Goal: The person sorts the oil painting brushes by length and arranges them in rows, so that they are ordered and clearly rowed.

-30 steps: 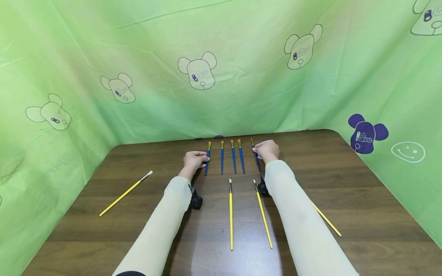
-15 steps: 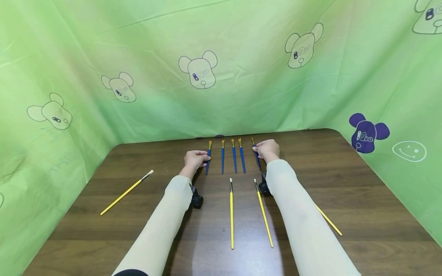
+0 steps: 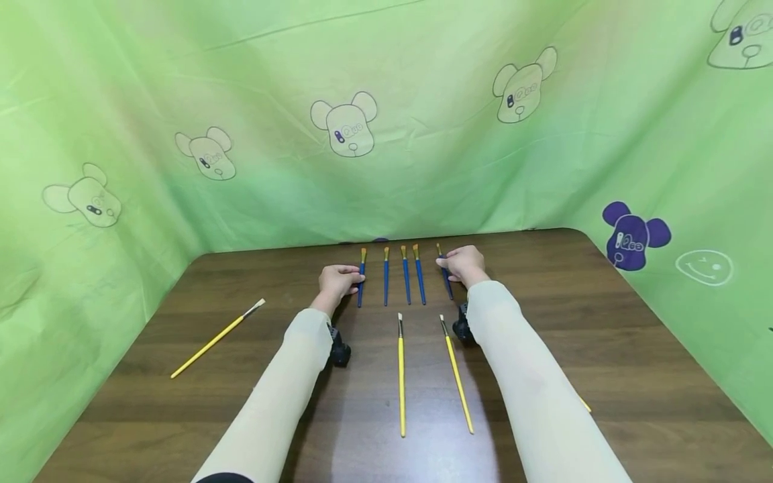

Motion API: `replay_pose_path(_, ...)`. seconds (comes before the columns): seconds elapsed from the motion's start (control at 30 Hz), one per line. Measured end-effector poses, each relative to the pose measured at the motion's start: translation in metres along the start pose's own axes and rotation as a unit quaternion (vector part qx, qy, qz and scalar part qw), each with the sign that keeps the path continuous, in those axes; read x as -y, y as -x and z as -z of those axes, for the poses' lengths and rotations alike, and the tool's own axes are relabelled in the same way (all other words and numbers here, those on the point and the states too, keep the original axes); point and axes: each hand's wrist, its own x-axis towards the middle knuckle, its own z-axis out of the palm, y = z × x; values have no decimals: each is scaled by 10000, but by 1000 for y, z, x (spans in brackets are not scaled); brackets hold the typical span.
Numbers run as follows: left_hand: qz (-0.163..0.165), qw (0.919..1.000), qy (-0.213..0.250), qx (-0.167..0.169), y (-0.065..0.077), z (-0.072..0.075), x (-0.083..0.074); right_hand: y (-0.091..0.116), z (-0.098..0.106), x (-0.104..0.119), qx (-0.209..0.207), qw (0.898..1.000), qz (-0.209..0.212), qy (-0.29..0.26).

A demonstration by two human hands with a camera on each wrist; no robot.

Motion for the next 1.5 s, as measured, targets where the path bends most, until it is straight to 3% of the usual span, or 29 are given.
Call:
replay_pose_path(0.4,-154,9998,4,118,5,15,3,16,3,3,700,9972,201,181)
replay_pose_path(0.67,-181,9969,46,766,17,26,2,37,17,5,916,9954,261,60)
replay_pose_path(1.03,-603,9855,60,1582,62,37,3,79,31,0,959,9922,785,102)
replay_pose_path(1.17,-746,9793,144,1877,82,34,4,96,33,-5,992,9900,1000,21)
replay_pose_path(1.5,-902,9723,689,2044,130,17,19,134,33,-28,995,9880,1142,-289)
